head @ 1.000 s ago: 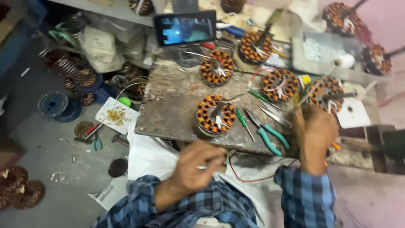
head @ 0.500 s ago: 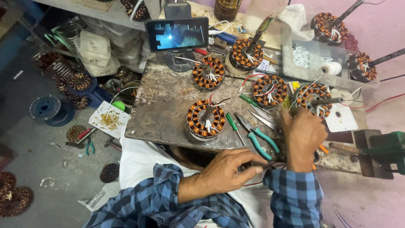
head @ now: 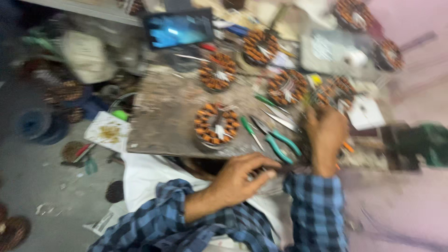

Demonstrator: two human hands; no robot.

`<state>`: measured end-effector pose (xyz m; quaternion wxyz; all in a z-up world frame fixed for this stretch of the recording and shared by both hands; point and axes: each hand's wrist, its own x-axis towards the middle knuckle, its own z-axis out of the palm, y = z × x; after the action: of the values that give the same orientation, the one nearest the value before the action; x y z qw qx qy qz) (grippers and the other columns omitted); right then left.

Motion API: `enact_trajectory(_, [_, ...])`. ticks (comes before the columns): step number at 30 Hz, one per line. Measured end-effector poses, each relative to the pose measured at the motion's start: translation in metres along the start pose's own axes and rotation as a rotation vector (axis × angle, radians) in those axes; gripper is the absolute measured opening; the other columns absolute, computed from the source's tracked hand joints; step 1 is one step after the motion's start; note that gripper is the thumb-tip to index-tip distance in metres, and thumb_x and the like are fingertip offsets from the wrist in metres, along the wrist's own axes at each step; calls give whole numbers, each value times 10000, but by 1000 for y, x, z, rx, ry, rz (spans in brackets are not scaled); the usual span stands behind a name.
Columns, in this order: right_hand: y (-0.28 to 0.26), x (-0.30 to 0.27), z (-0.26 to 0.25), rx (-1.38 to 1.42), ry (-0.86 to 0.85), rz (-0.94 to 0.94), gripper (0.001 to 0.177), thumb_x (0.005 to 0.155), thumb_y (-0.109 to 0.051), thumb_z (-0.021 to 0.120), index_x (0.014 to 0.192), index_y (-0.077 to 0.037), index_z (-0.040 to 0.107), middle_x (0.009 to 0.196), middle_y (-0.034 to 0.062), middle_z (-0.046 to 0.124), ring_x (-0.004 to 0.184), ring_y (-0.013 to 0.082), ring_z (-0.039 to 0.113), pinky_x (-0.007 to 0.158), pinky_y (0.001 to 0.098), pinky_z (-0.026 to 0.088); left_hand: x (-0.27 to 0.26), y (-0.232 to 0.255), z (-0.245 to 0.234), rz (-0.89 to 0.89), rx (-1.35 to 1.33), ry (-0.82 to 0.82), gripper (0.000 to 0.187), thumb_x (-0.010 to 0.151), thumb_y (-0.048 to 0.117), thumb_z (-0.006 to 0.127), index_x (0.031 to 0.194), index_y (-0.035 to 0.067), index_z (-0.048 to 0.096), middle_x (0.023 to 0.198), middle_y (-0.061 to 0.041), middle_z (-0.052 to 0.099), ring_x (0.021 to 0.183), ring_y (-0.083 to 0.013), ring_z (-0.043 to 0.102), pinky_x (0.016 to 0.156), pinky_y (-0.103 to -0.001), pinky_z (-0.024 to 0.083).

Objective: The person repairs a motor stator by stripping wire insulation with a screwdriver, twisting wires together, and securing them with white tape. They use pliers to cut excess wire and adjust the stator on the workbench. The person handles multiple stators and tools throughout the process.

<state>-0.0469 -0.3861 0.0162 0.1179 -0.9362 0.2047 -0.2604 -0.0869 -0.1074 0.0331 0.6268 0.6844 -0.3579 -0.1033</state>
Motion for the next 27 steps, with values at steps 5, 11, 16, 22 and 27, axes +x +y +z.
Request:
enact_trajectory(5, [-9,6,-1,-66,-21,118,318,901,-427,747,974,-124,811,823,176,739,773,425,698,688,535,538,0,-7,10,49,1,13,224,971,186,692,1152,57,719,1085,-113,753,1008,-266,745,869,-357,569])
enact_trajectory(11, [-27,15,2,-272,-48,139,411,893,-487,759,901,-77,772,816,228,722,752,444,702,650,558,538,-2,-7,8,-36,-32,6,225,950,158,701,1146,51,719,1047,-102,763,961,-235,757,840,-335,573])
enact_trajectory(16, [-28,24,12,-329,45,80,364,812,-425,790,886,-69,768,767,215,720,674,420,707,567,539,538,0,-2,6,-64,-1,-7,230,931,149,710,1137,49,723,1010,-105,761,915,-227,757,811,-326,581])
enact_trajectory(22, [-27,1,-16,189,-72,214,283,839,-337,734,826,-58,777,676,129,740,596,263,722,627,412,560,18,10,6,-134,8,-7,264,921,181,715,1152,54,728,1035,-88,773,817,-174,760,696,-288,589])
enact_trajectory(27, [-42,-61,-50,478,-125,231,209,824,-224,751,835,-16,740,623,68,702,545,112,638,515,283,503,46,4,20,-301,-50,14,390,929,258,673,1254,43,657,1055,-75,779,822,-132,753,558,-273,511])
